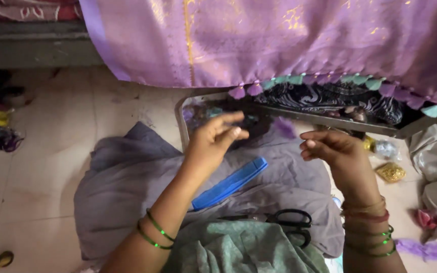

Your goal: The person attaches purple tassels along the edge of a pink decorative fabric, using a needle and thread to secure each tassel. They then comb out purple fibrous material with a blue comb and use scissors to trim it while working on their lap on the floor.

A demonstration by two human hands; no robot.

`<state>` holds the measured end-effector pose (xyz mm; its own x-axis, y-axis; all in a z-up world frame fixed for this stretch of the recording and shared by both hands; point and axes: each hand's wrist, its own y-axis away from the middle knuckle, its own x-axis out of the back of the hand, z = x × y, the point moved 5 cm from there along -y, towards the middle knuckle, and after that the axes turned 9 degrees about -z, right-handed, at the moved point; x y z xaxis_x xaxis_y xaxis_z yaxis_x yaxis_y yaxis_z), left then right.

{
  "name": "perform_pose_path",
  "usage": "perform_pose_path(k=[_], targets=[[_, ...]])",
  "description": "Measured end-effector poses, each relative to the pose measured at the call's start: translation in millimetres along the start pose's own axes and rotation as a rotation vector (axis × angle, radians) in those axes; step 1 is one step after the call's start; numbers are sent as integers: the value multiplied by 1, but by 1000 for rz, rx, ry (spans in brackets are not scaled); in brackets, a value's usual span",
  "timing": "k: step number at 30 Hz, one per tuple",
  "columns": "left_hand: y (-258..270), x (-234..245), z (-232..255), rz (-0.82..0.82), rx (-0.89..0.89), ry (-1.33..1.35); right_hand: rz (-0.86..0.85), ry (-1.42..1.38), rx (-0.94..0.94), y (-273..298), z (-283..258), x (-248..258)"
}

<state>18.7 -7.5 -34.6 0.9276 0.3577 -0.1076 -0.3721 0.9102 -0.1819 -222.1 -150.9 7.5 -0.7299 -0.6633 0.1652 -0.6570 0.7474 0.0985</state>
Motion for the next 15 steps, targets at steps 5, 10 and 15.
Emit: perform_pose_path(k=[5,10,15], targets=[[29,-22,16,-175,-243,-277,-234,59,81,7,-8,-39],[41,-58,11,-367,-298,-322,-238,86,112,20,-19,-66],[59,-56,-55,-510,65,-392,32,0,226,31,-22,-29]])
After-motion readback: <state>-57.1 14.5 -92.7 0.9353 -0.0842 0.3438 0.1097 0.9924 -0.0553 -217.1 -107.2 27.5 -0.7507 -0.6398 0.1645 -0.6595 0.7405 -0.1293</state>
